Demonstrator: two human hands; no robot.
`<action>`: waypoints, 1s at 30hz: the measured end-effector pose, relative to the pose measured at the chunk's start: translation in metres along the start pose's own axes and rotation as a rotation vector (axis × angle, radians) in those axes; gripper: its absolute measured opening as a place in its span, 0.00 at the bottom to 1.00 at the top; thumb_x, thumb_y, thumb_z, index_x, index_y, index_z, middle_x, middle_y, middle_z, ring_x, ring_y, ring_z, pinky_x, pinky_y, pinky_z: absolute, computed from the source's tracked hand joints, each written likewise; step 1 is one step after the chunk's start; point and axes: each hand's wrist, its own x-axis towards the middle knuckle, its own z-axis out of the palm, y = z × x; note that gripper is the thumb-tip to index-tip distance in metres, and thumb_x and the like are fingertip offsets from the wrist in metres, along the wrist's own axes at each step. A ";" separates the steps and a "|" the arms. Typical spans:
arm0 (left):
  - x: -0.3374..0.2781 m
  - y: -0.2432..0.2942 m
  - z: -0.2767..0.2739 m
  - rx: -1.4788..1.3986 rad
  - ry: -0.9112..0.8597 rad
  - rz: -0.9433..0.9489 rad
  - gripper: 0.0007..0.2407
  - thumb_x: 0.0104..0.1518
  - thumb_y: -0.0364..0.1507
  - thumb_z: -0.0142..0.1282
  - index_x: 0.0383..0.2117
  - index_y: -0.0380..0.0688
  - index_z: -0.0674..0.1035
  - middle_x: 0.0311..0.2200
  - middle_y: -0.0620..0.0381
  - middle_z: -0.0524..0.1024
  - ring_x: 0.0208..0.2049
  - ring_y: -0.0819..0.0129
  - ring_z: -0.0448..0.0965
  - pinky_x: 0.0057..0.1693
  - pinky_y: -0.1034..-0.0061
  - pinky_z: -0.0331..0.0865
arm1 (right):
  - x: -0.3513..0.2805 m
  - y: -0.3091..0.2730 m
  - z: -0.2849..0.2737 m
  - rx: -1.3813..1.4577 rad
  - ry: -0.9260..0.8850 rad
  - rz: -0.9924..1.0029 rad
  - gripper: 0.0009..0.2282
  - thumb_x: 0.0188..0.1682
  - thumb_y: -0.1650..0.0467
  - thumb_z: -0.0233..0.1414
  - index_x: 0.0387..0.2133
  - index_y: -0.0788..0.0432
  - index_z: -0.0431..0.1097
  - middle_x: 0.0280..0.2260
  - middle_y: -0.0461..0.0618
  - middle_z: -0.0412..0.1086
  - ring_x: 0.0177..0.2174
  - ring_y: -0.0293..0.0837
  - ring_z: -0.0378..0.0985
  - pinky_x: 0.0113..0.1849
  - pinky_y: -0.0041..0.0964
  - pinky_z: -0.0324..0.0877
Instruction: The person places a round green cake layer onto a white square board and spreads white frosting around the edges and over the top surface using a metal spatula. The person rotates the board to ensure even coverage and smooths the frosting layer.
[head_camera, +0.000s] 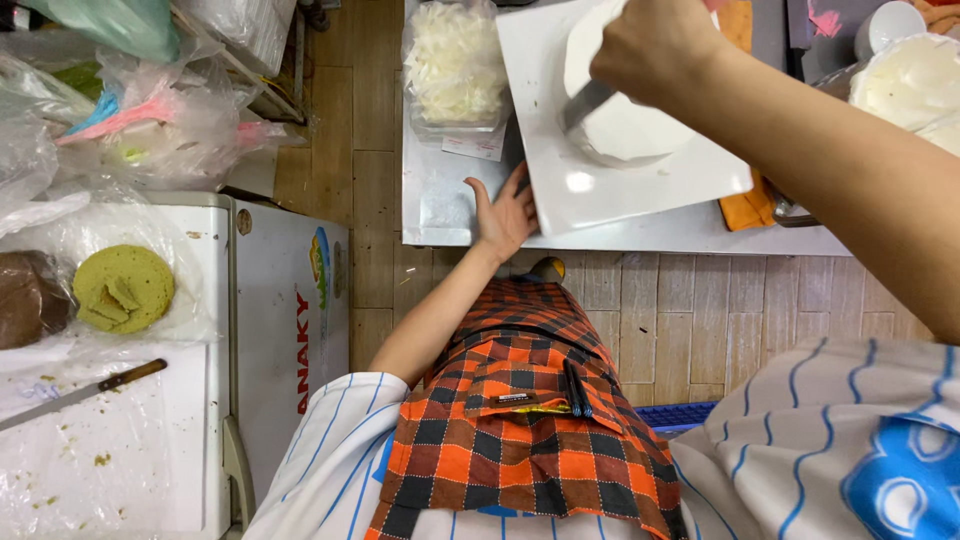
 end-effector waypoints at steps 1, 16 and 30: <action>0.001 -0.007 0.001 -0.027 0.066 0.031 0.56 0.37 0.75 0.20 0.73 0.52 0.50 0.69 0.43 0.56 0.69 0.49 0.56 0.70 0.48 0.48 | 0.002 0.001 0.000 0.018 -0.024 -0.008 0.03 0.42 0.67 0.60 0.20 0.47 0.79 0.25 0.42 0.80 0.27 0.41 0.81 0.24 0.39 0.70; 0.001 -0.054 0.027 0.066 -0.059 -0.110 0.54 0.42 0.72 0.17 0.72 0.44 0.44 0.69 0.37 0.52 0.70 0.45 0.55 0.71 0.48 0.53 | -0.015 0.004 0.009 0.096 0.069 -0.013 0.04 0.39 0.67 0.61 0.17 0.49 0.77 0.24 0.43 0.78 0.26 0.41 0.81 0.26 0.39 0.67; 0.025 0.016 0.023 -0.196 0.051 0.099 0.54 0.38 0.73 0.20 0.74 0.55 0.44 0.71 0.44 0.49 0.73 0.46 0.46 0.75 0.49 0.41 | -0.056 -0.019 0.004 0.116 -0.111 -0.047 0.04 0.41 0.70 0.60 0.17 0.50 0.77 0.24 0.43 0.78 0.27 0.41 0.83 0.22 0.34 0.69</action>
